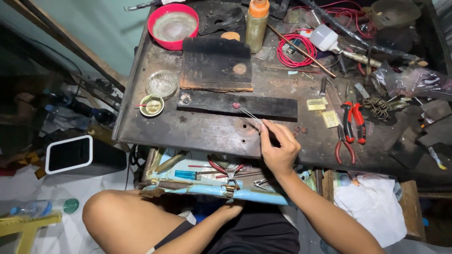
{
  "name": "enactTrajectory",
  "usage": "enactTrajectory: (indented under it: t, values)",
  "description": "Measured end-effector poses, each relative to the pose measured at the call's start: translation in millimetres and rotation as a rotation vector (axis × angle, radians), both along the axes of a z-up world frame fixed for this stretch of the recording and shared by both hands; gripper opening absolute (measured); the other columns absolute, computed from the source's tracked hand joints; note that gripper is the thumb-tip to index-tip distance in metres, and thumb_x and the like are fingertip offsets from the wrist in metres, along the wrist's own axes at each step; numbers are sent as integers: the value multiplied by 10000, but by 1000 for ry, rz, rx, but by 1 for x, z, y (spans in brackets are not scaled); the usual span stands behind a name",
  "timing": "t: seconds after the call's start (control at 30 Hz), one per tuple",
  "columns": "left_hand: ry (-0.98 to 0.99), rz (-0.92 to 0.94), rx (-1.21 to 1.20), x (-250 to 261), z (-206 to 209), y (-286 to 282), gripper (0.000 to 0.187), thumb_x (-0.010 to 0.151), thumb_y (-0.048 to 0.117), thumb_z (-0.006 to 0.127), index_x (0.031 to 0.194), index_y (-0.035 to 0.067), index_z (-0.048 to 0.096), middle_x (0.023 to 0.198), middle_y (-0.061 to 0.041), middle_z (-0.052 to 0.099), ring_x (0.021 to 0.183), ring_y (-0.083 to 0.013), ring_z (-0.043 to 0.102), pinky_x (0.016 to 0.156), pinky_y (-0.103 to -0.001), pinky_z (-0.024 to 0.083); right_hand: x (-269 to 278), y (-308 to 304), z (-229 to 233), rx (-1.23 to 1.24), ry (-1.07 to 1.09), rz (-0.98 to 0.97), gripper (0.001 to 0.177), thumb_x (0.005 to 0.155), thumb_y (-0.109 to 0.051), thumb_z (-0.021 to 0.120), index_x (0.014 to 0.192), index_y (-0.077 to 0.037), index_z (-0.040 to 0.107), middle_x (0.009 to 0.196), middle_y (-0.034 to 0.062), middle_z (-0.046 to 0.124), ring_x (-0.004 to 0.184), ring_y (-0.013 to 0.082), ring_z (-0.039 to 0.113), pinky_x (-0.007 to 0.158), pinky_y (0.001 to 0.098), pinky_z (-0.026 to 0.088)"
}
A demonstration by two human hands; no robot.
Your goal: Using a torch and precision tools to heat and arrange small metal components for jewelry assembly.
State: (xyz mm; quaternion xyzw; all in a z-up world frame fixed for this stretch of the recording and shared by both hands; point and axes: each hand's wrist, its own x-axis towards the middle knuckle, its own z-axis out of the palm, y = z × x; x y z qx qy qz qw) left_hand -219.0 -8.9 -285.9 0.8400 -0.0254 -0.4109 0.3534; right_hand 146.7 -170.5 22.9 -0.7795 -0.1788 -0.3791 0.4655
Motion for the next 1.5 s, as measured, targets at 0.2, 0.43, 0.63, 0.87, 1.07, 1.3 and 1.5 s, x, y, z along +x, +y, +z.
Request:
enactTrajectory:
  t: [0.2, 0.43, 0.63, 0.87, 1.07, 1.3, 1.5]
  values:
    - [78, -15, 23, 32, -17, -48, 766, 894, 695, 249, 1478, 211, 359, 1483, -42, 342, 1417, -250, 306, 1161, -381, 258, 1, 0, 1, 7, -11, 7, 143, 869, -32, 827, 993, -103, 834, 863, 64, 785, 807, 274, 761, 745, 355, 583]
    - [187, -29, 43, 84, -74, -39, 864, 853, 757, 194, 1543, 245, 284, 1573, -8, 256, 1485, -220, 222, 1216, -360, 189, 0, 0, -2, -3, 1, -4, 131, 877, -50, 828, 994, -109, 831, 864, 58, 784, 812, 266, 761, 746, 349, 582]
    - [295, -41, 50, 121, -124, -30, 950, 818, 810, 147, 1598, 274, 220, 1650, 20, 182, 1543, -194, 150, 1263, -342, 131, -1, 2, 3, -28, -2, -8, 129, 879, -37, 822, 990, -101, 830, 853, 62, 780, 799, 273, 760, 733, 347, 579]
    - [399, -55, 52, 219, 16, -35, 1038, 783, 863, 100, 1654, 302, 157, 1727, 49, 108, 1601, -169, 78, 1310, -324, 72, -5, -1, 10, -93, 25, 52, 115, 937, 21, 738, 1045, 8, 776, 958, 137, 777, 846, 227, 746, 767, 312, 612]
    - [183, -185, 27, 225, 281, -8, 888, 922, 759, 264, 1546, 148, 426, 1618, -139, 353, 1490, -350, 337, 1214, -417, 275, -4, 0, 12, -107, 32, 40, 120, 938, 21, 738, 1050, 4, 777, 969, 133, 780, 841, 217, 746, 767, 306, 608]
    - [-745, -209, -478, 264, 372, 24, 392, 1000, 218, 586, 1330, 6, 584, 1060, -189, 686, 917, -383, 669, 834, -452, 518, -11, 2, 15, -127, -50, 23, 67, 922, 29, 763, 986, 22, 781, 919, 136, 767, 786, 210, 732, 739, 298, 593]
    - [-1435, -156, 124, 301, 347, 45, 572, 964, 48, 584, 1527, 106, 504, 814, -31, 473, 622, -218, 578, 520, -395, 505, -37, 10, 21, -185, -159, 208, 60, 853, 5, 791, 892, 35, 758, 866, 161, 771, 744, 244, 773, 701, 310, 635]
